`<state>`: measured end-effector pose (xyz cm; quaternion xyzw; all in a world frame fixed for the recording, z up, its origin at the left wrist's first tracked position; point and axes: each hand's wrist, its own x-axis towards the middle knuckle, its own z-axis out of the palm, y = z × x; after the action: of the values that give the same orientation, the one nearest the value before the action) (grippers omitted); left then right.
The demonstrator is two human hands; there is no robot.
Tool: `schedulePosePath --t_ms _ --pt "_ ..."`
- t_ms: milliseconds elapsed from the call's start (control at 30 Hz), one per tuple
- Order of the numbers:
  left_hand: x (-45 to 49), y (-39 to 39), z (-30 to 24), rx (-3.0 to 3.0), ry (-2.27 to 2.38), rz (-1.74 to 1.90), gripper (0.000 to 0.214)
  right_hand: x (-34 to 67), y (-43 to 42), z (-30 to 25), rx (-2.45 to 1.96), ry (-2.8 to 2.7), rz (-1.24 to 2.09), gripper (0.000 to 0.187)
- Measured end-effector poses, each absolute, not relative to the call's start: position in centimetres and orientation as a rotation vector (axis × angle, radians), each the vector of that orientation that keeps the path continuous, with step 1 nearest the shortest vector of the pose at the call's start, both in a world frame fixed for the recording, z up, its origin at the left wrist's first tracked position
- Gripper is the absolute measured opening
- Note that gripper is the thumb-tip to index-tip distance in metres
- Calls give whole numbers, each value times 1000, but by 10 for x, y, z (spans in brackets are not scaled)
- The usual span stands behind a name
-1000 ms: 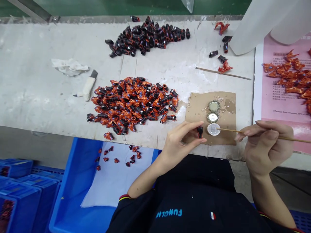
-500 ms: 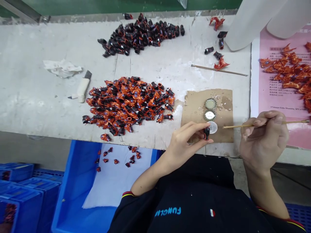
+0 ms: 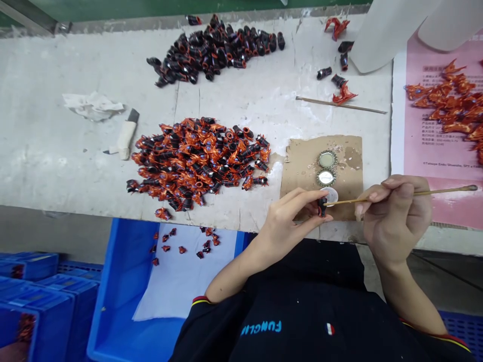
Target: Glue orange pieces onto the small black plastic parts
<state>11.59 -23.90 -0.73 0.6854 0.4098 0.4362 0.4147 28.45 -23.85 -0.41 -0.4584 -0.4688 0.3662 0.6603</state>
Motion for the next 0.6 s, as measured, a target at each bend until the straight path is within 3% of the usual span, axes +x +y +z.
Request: schedulePosePath --t_ms 600 --pt "118 -239 -3 1721 1086 1097 31 284 -239 -6 -964 -985 876 15"
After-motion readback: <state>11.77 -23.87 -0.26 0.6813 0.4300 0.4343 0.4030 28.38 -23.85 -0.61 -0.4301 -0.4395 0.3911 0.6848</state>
